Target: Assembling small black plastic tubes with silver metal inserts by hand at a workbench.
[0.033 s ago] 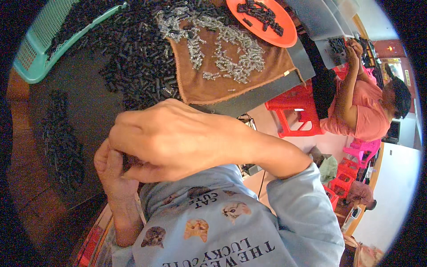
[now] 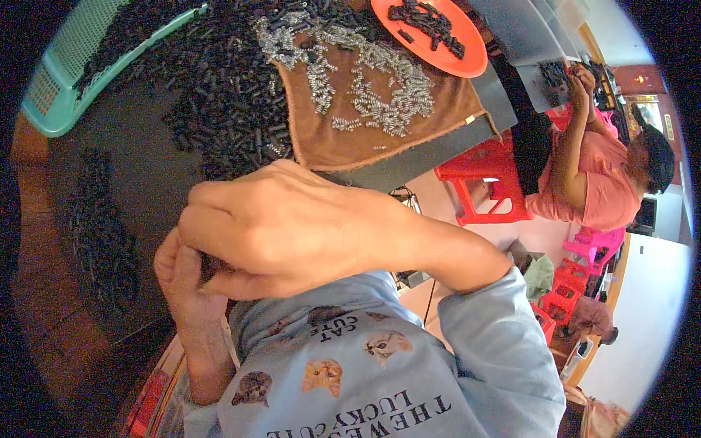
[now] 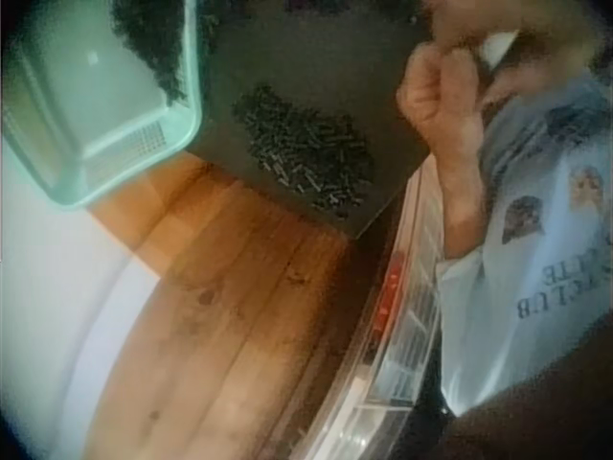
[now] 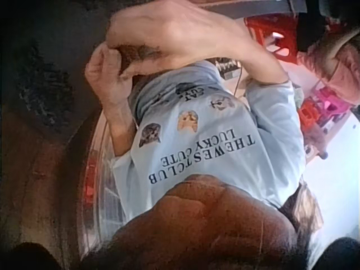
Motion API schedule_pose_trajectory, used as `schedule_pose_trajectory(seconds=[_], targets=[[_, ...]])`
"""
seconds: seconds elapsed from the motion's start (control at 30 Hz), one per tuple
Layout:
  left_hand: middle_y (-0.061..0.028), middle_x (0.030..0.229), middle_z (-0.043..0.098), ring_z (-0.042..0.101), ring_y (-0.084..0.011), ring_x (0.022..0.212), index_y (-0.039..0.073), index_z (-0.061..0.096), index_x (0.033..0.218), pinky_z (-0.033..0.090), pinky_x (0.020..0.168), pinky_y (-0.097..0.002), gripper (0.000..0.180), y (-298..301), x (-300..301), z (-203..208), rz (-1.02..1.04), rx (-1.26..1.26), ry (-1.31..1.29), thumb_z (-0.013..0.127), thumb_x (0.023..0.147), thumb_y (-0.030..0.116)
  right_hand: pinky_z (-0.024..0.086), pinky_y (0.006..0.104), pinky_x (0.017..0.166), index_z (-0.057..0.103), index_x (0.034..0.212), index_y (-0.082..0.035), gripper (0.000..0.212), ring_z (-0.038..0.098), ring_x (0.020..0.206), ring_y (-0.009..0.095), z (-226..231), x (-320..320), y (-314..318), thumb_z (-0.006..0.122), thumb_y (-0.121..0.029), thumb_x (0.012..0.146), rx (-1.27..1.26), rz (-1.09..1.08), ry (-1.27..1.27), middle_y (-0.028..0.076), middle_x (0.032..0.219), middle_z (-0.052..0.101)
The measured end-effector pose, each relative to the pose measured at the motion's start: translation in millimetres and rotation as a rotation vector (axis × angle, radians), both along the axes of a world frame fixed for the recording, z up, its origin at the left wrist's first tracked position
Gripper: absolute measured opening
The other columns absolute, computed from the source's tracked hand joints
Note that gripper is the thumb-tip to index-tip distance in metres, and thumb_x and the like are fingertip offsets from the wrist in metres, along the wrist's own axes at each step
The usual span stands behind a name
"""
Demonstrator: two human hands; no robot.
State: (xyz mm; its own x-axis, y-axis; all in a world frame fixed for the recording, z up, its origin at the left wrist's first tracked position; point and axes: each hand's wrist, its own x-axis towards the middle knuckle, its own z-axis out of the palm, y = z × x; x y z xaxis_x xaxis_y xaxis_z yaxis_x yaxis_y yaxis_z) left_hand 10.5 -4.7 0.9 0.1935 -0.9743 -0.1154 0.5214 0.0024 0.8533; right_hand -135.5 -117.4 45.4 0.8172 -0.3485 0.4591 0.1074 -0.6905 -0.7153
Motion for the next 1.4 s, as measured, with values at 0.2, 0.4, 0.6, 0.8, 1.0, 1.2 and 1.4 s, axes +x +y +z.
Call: schedule_pose_trajectory(seconds=[0.2,0.4,0.6,0.8,1.0,1.2,1.4], targets=[[-0.0018,0.067,0.059,0.047,-0.0037,0.054,0.001,0.06,0.08,0.037,0.05,-0.0201,0.03,1.6,3.0,0.3,-0.036,-0.014,-0.06,0.068,0.092,0.027,0.044,0.0414,0.045,0.054,0.076,-0.004,0.028,0.058,0.06,0.029,5.9,2.0,-5.3,0.071,-0.023,0.066,-0.168,-0.001,0.127,0.009,0.07,0.05],[-0.0002,0.061,0.054,0.043,-0.0049,0.051,0.002,0.056,0.074,0.032,0.046,-0.0226,0.041,2.0,0.2,-5.6,0.004,-0.02,-0.112,0.065,0.093,0.039,0.042,0.04,0.044,0.052,0.066,-0.005,0.021,0.056,0.057,0.028,-7.5,5.2,-5.8,0.068,-0.019,0.065,-0.147,-0.013,-0.095,0.007,0.064,0.047],[-0.0051,0.055,0.047,0.037,-0.0097,0.046,0.003,0.049,0.068,0.027,0.043,-0.0258,0.046,-6.3,-5.4,-1.0,-0.006,-0.155,-0.029,0.054,0.099,0.037,0.042,0.0391,0.044,0.047,0.061,-0.006,0.024,0.053,0.054,0.027,-8.3,-10.1,-7.1,0.069,-0.016,0.064,-0.134,-0.064,-0.093,0.007,0.062,0.045],[-0.0054,0.052,0.04,0.033,-0.0107,0.042,0.004,0.045,0.067,0.029,0.039,-0.0258,0.046,-1.8,-7.2,-5.2,0.06,-0.112,0.041,0.049,0.101,0.034,0.035,0.0398,0.043,0.04,0.059,-0.005,0.036,0.048,0.051,0.029,0.0,-41.3,-24.8,0.072,-0.019,0.07,-0.259,-0.204,-0.21,0.01,0.059,0.039],[-0.0034,0.052,0.04,0.033,-0.0088,0.042,0.004,0.046,0.07,0.028,0.039,-0.025,0.045,0.2,-8.8,-4.6,0.004,-0.123,0.062,0.047,0.102,0.036,0.047,0.0342,0.059,0.066,0.084,0.002,0.036,0.059,0.062,0.019,7.0,-135.8,-109.2,0.075,-0.033,0.076,-0.185,-0.926,0.268,0.012,0.068,0.059],[-0.0028,0.053,0.04,0.032,-0.0083,0.042,0.004,0.046,0.071,0.027,0.039,-0.0241,0.045,-3.2,-8.3,-3.1,-0.019,-0.144,0.068,0.043,0.103,0.035,0.047,0.0399,0.058,0.069,0.086,-0.004,0.038,0.06,0.059,0.031,0.0,-178.5,-155.7,0.068,-0.042,0.084,-0.285,-1.033,0.516,0.017,0.064,0.06],[-0.003,0.053,0.04,0.032,-0.0085,0.042,0.004,0.046,0.073,0.028,0.04,-0.0241,0.046,-4.0,-5.3,-6.4,-0.018,-0.194,0.082,0.038,0.105,0.037,0.046,0.0399,0.057,0.062,0.084,0.0,0.019,0.057,0.061,0.029,7.7,-94.0,-93.5,0.063,-0.018,0.089,-0.192,-0.584,0.297,0.017,0.069,0.056]])
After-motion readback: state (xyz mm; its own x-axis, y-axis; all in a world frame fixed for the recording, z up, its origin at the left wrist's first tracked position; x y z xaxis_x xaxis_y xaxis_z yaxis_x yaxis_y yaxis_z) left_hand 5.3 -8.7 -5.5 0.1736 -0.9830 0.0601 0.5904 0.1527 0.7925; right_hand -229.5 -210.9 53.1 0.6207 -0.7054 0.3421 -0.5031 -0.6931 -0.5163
